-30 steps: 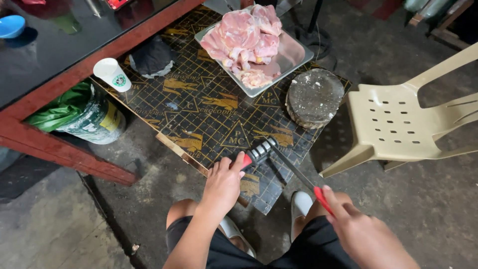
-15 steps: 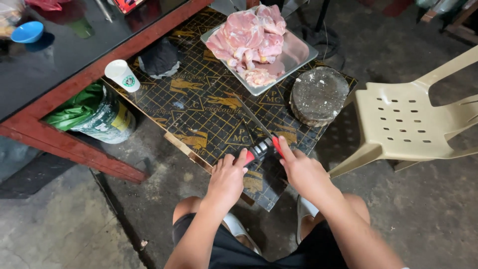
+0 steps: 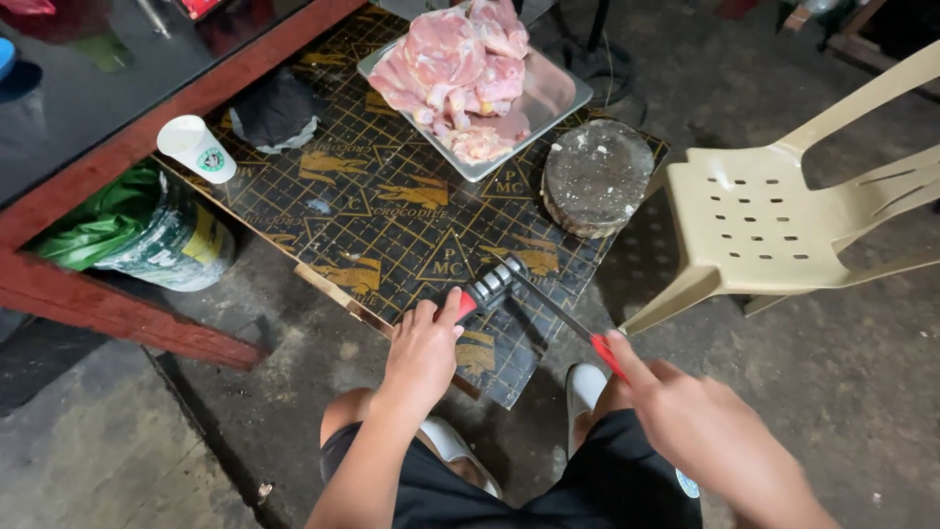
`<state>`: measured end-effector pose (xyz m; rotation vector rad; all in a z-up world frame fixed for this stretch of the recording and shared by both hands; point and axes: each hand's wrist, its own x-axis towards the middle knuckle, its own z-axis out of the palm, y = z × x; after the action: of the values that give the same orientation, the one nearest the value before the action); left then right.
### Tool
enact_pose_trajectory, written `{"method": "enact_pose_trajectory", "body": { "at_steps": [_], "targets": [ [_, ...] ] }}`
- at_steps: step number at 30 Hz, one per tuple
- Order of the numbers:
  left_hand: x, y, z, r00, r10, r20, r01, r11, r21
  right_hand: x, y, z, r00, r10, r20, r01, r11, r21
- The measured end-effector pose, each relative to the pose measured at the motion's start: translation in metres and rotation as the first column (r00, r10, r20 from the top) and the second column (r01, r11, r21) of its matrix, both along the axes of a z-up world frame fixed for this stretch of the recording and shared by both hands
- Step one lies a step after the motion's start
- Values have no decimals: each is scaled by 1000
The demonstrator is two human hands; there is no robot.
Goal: The person sharpens a knife and a pair of scissors using a handheld multi-stage sharpener. They first sharpen the knife, then retrieve the scissors from a shelf, and proceed to sharpen the scissors by running the blades through the sharpener.
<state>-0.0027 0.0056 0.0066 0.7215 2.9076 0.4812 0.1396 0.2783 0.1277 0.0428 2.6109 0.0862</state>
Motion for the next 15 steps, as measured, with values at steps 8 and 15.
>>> {"method": "enact_pose_trajectory", "body": {
  "at_steps": [8,15],
  "targets": [
    [1,1,-3,999,47,-14,-47,998,-49,-93,-49,-77,793,61,-606,-211,961,-180],
    [0,0,-3,999,27,27,-28,1000,11,-33,-41,-11,975,-217,-44,206,963,-173]
  ]
}}
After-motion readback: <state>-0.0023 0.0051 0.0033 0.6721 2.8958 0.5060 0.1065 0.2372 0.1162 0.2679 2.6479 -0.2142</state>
